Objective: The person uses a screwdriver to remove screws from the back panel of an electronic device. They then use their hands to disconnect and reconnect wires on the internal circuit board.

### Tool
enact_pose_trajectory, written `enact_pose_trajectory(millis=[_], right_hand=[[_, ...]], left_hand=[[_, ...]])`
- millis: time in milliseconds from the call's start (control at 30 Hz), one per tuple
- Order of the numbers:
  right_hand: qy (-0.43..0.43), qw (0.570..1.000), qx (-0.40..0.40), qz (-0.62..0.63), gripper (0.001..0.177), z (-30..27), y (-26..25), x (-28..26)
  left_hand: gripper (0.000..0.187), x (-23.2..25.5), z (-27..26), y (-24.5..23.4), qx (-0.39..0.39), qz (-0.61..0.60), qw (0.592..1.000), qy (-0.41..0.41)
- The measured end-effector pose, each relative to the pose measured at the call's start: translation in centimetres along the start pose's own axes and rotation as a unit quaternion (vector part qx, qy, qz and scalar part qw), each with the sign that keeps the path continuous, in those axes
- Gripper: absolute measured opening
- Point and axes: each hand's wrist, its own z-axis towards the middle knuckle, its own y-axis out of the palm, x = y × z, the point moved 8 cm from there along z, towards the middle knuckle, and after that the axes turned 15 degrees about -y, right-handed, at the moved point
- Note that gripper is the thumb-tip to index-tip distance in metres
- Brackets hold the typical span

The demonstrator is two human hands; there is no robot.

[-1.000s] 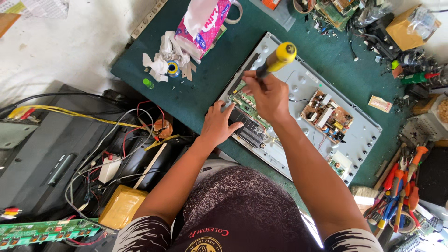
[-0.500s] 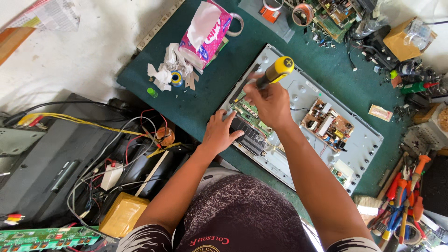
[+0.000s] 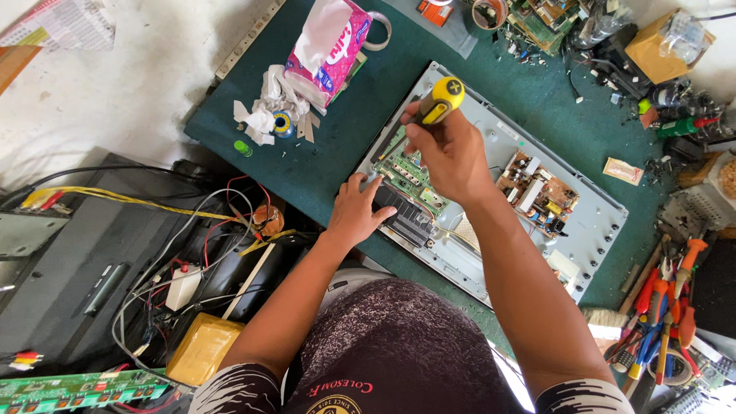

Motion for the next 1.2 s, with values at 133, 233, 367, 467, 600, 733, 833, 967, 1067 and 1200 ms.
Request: enact_pose_trajectory(millis=[133,233,367,467,600,733,833,967,1067,1200], right_hand=[[-0.028,0.998,-0.016,-0.052,0.027,-0.2,-0.7,0.7],[-0.034,0.997,-0.013,-0.066,0.028,0.0,-0.8,0.7],[-0.006,1.000,0.017,0.010,0.025,-0.4,-0.7,0.9],[0.023,0.992,0.041,0.118,0.027,-1.0,-2.3,-2.1],[-0.019,0.978,0.004,0.208,0.027,-4.9,-6.2,-8.4],[-0.104,0.945,-0.034,0.307,0.049,-10.1,-9.3,-14.0],[-0.040,0.937,0.082,0.337,0.042,-18.2,-12.6,-12.2],[0.129,0.960,0.233,0.088,0.056,-30.7,-16.2,-7.7],[0.231,0.907,0.340,-0.096,0.051,-38.4,-18.6,-5.3],[0.309,0.807,0.428,-0.263,0.051,-50.1,-23.3,-2.3]], left_hand=[[0.080,0.1,-0.1,0.1,0.002,0.004,1.000,0.005],[0.080,0.3,0.0,-0.1,0.000,0.008,1.000,0.007],[0.080,0.3,-0.2,-0.2,0.003,0.000,1.000,0.005],[0.069,0.0,0.3,-0.3,0.020,-0.027,0.999,0.001],[0.042,-1.4,1.7,-0.4,0.035,-0.088,0.993,-0.068],[0.041,-1.3,3.0,-0.7,-0.003,-0.199,0.977,-0.071],[0.044,-1.9,4.1,0.1,-0.028,-0.231,0.965,-0.121],[0.039,-2.1,5.1,0.0,0.013,-0.152,0.978,-0.141],[0.034,-2.9,6.4,0.8,0.069,-0.134,0.982,-0.114],[0.037,-3.3,6.3,0.5,0.054,-0.123,0.976,-0.172]])
